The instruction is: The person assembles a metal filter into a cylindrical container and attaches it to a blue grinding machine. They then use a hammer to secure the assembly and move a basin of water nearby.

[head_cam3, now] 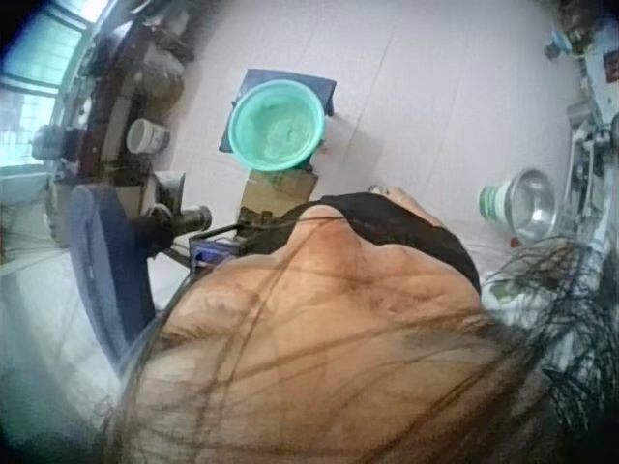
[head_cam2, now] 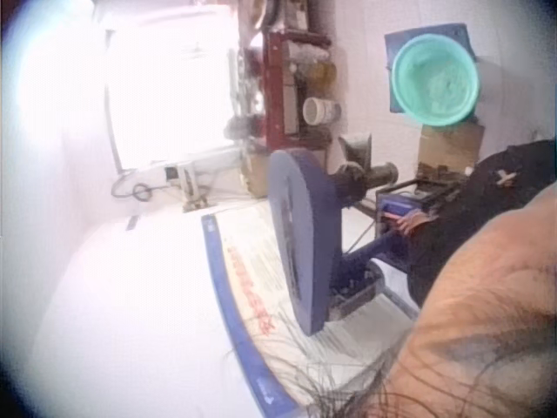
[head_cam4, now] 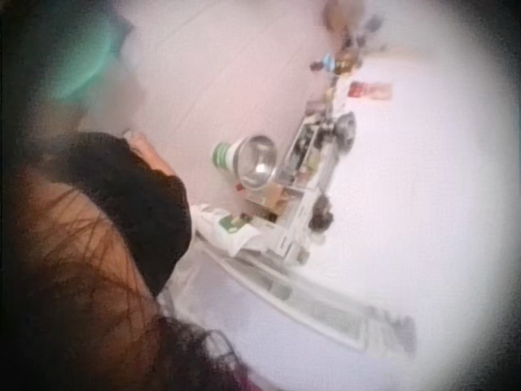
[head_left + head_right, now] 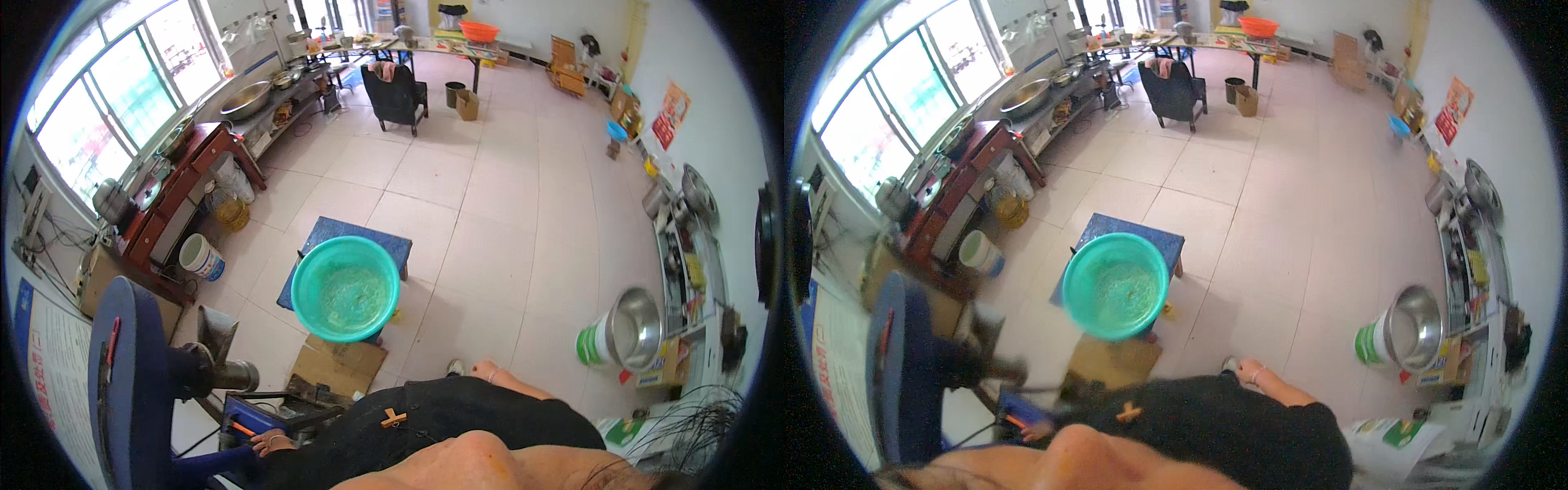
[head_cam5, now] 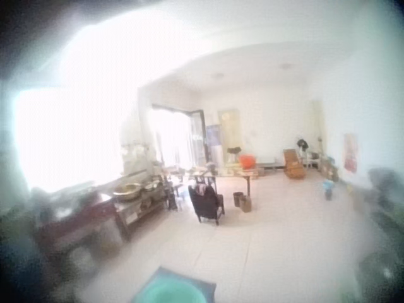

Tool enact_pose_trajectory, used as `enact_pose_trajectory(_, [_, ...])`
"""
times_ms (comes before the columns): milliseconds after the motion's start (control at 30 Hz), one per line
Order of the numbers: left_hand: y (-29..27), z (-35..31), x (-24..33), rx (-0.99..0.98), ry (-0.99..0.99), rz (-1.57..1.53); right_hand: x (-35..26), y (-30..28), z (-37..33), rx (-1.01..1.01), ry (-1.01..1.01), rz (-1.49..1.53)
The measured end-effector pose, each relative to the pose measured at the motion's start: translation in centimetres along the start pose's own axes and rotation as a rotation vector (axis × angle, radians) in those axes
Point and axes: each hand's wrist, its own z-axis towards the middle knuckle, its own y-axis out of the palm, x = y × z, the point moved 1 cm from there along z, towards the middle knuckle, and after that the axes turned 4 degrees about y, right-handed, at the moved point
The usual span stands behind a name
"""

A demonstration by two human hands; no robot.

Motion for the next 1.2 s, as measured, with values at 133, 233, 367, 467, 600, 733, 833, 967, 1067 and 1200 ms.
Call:
enact_pose_trajectory(133, [-0.5,-6.0,2.0,-0.143,0.101,0.058,6.0,-6.0,0.3,0.009,0.001,0.078])
enact_pose_trajectory(233, [-1.8,-11.1,6.8,-0.317,0.376,0.079,11.4,-9.1,2.4,0.049,0.030,0.007])
enact_pose_trajectory(367, [2.0,-10.3,10.6,-0.276,1.383,0.513,9.8,-12.3,6.1,0.015,-0.101,-0.015])
enact_pose_trajectory(467, [2.3,-16.4,19.1,-0.675,0.948,-0.426,8.5,-15.6,10.4,0.135,-0.195,0.002])
enact_pose_trajectory(600, [-7.6,-30.0,30.1,-1.376,1.105,-0.559,7.5,-18.9,14.0,0.215,-0.254,0.080])
enact_pose_trajectory(733, [-10.7,-35.4,39.7,-1.022,1.655,0.036,5.5,-24.6,16.0,0.186,-0.321,0.163])
enact_pose_trajectory(833, [-8.3,-36.5,45.5,-0.895,1.736,-0.083,5.6,-29.7,17.6,0.194,-0.263,0.153])
enact_pose_trajectory(967, [-4.9,-39.4,56.9,-0.783,2.004,-0.028,12.1,-37.1,20.2,0.204,-0.007,0.091])
enact_pose_trajectory(1067, [-4.6,-42.2,65.0,-0.691,2.169,0.086,16.2,-42.8,18.4,0.273,0.221,0.183])
enact_pose_trajectory(1200, [-8.8,-42.6,74.1,-0.744,2.135,-0.091,16.1,-47.4,14.2,0.190,0.539,0.381])
